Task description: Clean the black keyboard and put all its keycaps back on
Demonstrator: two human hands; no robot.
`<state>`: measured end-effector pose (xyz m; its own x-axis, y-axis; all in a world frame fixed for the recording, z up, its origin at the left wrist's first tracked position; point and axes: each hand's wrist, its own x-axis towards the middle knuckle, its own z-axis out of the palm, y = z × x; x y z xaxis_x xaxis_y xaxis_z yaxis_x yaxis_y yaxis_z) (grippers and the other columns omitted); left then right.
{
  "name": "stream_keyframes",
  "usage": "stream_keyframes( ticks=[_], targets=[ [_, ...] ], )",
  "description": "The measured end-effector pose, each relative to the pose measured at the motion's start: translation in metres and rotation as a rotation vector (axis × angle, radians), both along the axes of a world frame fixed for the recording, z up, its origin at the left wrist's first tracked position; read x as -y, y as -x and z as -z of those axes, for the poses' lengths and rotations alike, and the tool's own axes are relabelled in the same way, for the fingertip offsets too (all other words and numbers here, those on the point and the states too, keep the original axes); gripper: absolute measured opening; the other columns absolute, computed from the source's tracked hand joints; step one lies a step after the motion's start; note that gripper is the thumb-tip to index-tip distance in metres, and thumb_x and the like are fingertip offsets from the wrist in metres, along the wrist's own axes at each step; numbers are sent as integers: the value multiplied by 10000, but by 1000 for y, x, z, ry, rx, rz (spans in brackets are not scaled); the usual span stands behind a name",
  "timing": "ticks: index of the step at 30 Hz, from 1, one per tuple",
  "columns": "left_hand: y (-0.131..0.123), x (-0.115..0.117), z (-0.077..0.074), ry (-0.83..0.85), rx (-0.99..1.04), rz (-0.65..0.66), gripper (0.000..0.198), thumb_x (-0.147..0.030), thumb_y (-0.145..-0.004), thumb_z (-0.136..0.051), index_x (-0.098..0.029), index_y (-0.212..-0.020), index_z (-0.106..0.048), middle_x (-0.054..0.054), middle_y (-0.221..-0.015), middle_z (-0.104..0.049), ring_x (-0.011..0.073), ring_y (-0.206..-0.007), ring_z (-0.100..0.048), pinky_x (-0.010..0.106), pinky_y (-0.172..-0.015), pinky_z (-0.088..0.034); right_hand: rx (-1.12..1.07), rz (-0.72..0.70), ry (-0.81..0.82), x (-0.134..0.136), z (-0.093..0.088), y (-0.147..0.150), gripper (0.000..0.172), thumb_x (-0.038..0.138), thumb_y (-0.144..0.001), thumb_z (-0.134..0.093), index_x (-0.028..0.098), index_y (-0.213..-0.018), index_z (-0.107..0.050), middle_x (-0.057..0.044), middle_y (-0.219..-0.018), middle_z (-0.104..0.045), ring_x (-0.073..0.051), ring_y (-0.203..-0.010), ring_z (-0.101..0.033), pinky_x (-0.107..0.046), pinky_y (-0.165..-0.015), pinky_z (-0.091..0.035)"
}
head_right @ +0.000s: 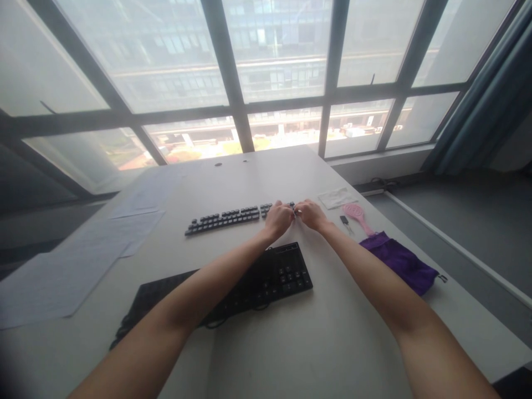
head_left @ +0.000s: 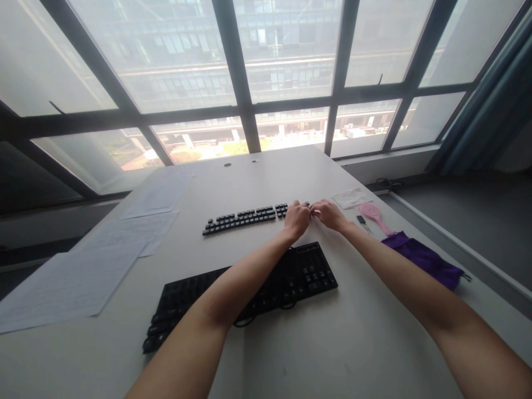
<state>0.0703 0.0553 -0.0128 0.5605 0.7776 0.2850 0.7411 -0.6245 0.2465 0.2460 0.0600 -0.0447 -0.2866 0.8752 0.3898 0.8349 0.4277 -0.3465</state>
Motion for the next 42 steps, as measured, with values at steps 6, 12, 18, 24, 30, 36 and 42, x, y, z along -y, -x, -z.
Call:
stream_keyframes(
  ticks=[6, 12, 18, 24, 30, 36, 42],
  targets=[
    [0, 9, -8, 56, 83, -33, 193, -161, -896, -621, -157, -848, -808, 137, -896, -760, 282, -991, -609, 402, -931, -496, -139, -29, -19, 12, -8, 0, 116, 82, -787, -713, 186, -799, -763, -63, -916, -747, -196, -885, -683, -323, -876, -533],
    [32, 69, -27, 162, 219, 8, 111, -278, -823, -739, -225, -863, -828, 47, -781, -768, 225, -849, -667, 351, -899, -509, -466, -40, 4, 74, -16, 3, 93, 266, -843, -724, 179, -865, -751, -75, -936, -745, -206, -889, -697, -322, -778, -579],
    [56, 129, -27, 437, 314, 176, 136, -210, -791, -701, -208, -828, -832, 22, -787, -784, 183, -742, -686, 287, -804, -513, -652, -158, 232, 150, -17, 13, 199, 378, -832, -763, 181, -853, -743, -83, -995, -735, -216, -912, -703, -345, -808, -607],
    [52, 139, -19, 310, 251, 164, 102, -178, -775, -710, -216, -759, -804, 16, -805, -776, 209, -805, -625, 325, -816, -490, -639, -208, 267, 171, -20, 16, 166, 352, -862, -738, 186, -865, -740, -86, -996, -722, -213, -930, -693, -357, -835, -599],
    [54, 148, -15, 211, 270, 183, 101, -141, -769, -712, -210, -722, -770, 33, -876, -766, 195, -796, -589, 329, -813, -490, -558, -258, 266, 173, -22, 12, 129, 323, -880, -715, 196, -882, -740, -85, -1012, -718, -212, -926, -681, -371, -844, -586],
    [55, 149, -5, 221, 356, 163, 81, -157, -797, -708, -206, -756, -759, 33, -909, -756, 191, -850, -612, 338, -881, -487, -574, -266, 263, 174, -21, 12, 77, 276, -890, -696, 203, -888, -720, -71, -986, -713, -207, -922, -678, -353, -840, -564],
    [56, 151, -2, 193, 351, 184, 95, -154, -802, -703, -217, -766, -764, 30, -938, -764, 201, -860, -611, 343, -866, -495, -542, -278, 214, 176, -20, 15, 51, 254, -896, -688, 212, -884, -716, -76, -1017, -713, -227, -969, -675, -388, -892, -542]
  ],
)
